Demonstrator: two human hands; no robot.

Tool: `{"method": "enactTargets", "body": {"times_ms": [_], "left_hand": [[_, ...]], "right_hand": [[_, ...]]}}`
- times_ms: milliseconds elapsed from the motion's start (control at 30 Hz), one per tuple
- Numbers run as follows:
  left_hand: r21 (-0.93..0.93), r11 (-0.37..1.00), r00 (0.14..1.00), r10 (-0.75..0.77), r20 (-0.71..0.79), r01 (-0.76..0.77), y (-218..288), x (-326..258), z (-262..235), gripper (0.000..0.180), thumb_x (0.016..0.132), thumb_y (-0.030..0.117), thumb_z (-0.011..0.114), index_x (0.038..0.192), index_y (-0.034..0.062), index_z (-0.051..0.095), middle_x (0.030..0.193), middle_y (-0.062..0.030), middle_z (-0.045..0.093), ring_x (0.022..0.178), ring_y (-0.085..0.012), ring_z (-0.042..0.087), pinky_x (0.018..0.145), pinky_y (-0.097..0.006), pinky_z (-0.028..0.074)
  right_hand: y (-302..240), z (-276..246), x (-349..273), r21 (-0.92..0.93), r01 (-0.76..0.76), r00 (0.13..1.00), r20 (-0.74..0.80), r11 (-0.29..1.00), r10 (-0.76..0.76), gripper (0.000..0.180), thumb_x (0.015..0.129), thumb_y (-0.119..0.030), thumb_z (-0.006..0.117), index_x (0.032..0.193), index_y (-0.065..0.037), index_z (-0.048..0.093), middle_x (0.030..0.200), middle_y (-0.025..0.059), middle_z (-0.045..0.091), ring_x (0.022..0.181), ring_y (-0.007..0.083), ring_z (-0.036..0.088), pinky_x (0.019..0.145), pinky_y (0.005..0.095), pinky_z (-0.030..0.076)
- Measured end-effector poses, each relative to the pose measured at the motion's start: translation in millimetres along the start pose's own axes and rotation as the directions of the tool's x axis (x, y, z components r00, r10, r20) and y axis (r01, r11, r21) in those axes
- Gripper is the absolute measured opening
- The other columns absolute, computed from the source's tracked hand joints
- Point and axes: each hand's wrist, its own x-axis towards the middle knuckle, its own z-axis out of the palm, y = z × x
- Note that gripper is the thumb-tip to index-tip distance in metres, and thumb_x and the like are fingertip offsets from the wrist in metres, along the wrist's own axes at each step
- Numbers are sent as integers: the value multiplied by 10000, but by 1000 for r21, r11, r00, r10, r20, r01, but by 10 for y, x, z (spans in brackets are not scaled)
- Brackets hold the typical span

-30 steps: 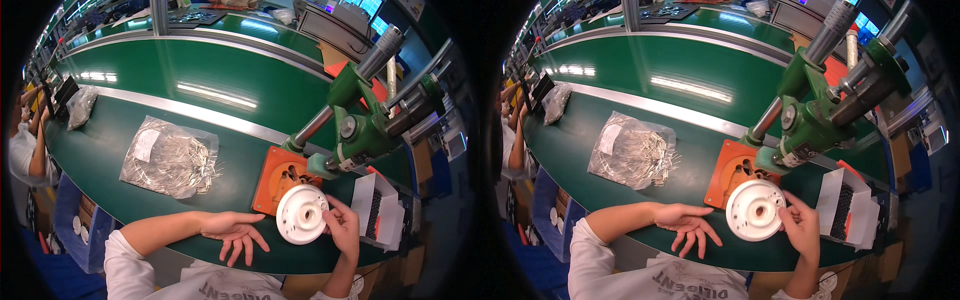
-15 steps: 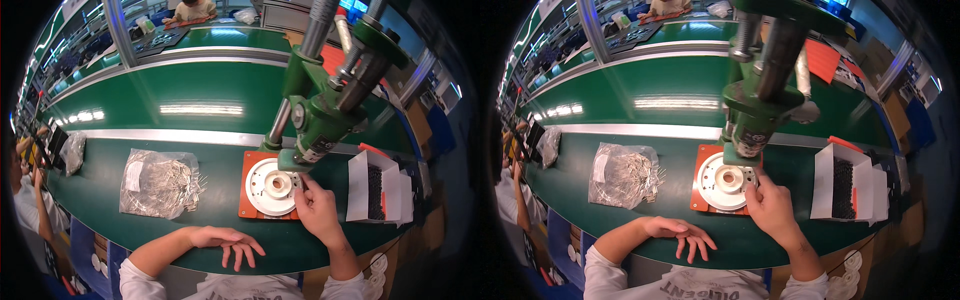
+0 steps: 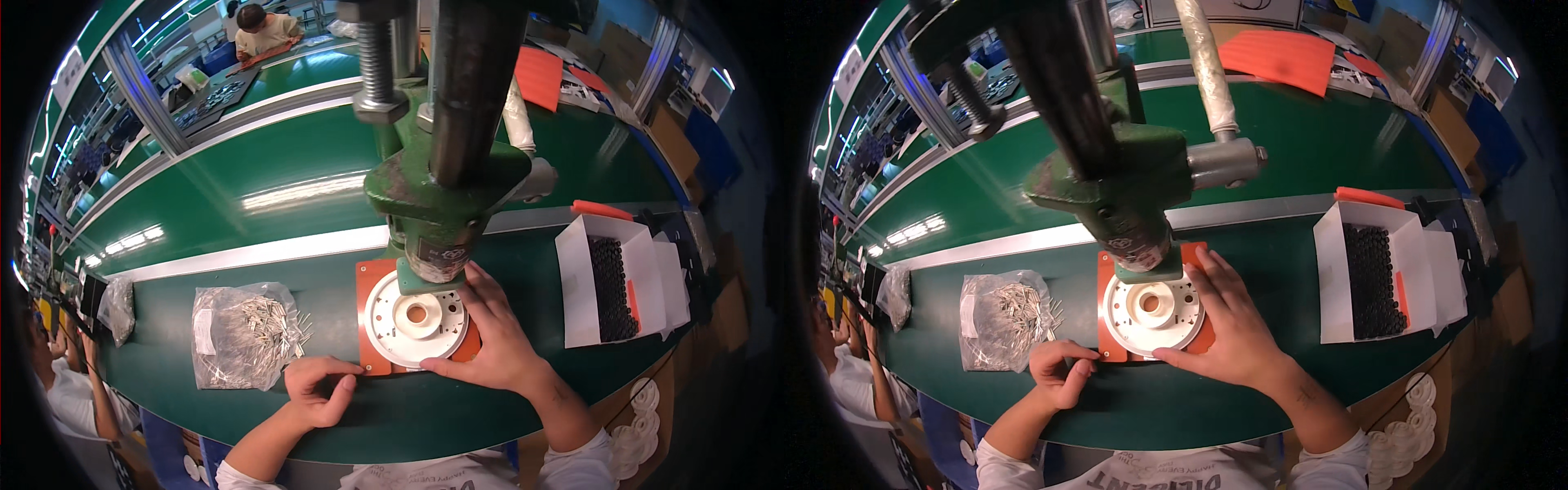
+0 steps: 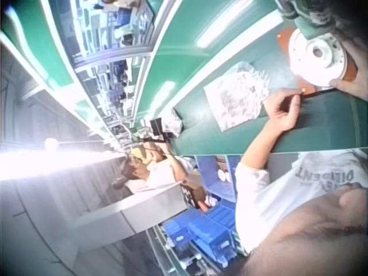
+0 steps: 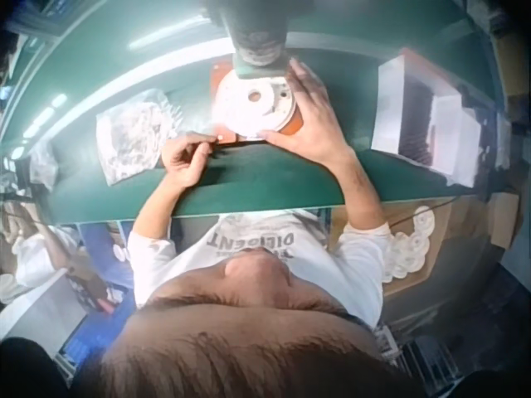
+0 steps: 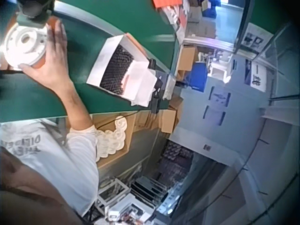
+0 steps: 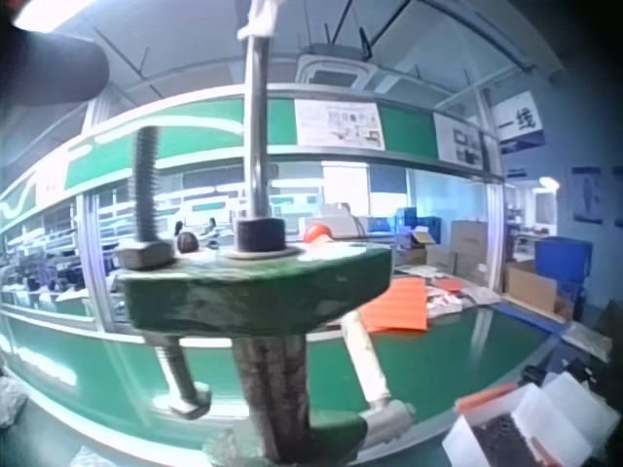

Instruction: The person assembles components of a light fixture by hand, using a manual press machine to join the fixture base, plastic rings, metal clips, and other assembly parts.

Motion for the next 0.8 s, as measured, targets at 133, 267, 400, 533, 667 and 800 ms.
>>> {"method": "enactTargets", "body": {"times_ms": [133, 267, 400, 533, 667, 800], "left_hand": [[113, 994, 996, 24, -82, -15, -57, 15, 22, 151, 867, -12, 671, 993, -31, 752, 768, -105, 718, 613, -155, 659, 586, -261, 505], [125, 992, 997, -2, -76, 12, -50, 40, 65, 182, 868, -18, 668, 1037, -33, 733, 785, -93, 685, 646, -156, 636, 611, -267, 494], [126, 991, 992, -38, -124, 54, -90, 35, 101, 214, 877, -15, 668, 1085, -35, 716, 844, -90, 677, 716, -155, 630, 679, -266, 498], [83, 991, 982, -88, -165, 102, -128, 6, 103, 281, 893, 4, 671, 1171, -37, 681, 955, -102, 688, 821, -165, 651, 735, -274, 502], [25, 988, 976, -144, -164, 150, -161, 4, 102, 416, 897, 46, 688, 1301, -29, 625, 1124, -134, 672, 982, -194, 664, 761, -289, 519], [147, 987, 994, -54, -94, 68, -124, 105, 58, 638, 885, 115, 725, 1480, 5, 522, 1435, -187, 580, 1242, -277, 615, 843, -340, 552]], "right_hand": [[-4, -33, -6, -64, -50, 997, 51, 997, 54, 1182, 787, -561, 897, 1650, -15, 301, 1703, 319, 184, 1585, 499, 220, 1261, 574, 304], [-15, -68, 5, 0, -107, 991, 86, 994, 106, 1181, 795, -577, 884, 1669, -54, 286, 1711, 337, 141, 1591, 509, 196, 1263, 578, 294], [-32, -106, -7, -37, -128, 985, 111, 991, 131, 1184, 806, -593, 867, 1692, -108, 249, 1716, 359, 88, 1596, 534, 154, 1268, 583, 276], [-4, -84, -27, 16, -163, 977, 142, 986, 159, 1200, 812, -593, 862, 1706, -129, 209, 1714, 375, 64, 1596, 549, 133, 1270, 589, 264], [-21, -102, -17, -10, -167, 973, 160, 986, 166, 1202, 816, -589, 861, 1711, -141, 195, 1713, 380, 56, 1597, 551, 131, 1271, 589, 259], [-44, -97, 7, -4, -107, 993, 43, 994, 107, 1215, 784, -577, 878, 1706, -139, 219, 1701, 372, 134, 1570, 536, 228, 1240, 579, 315]]}}
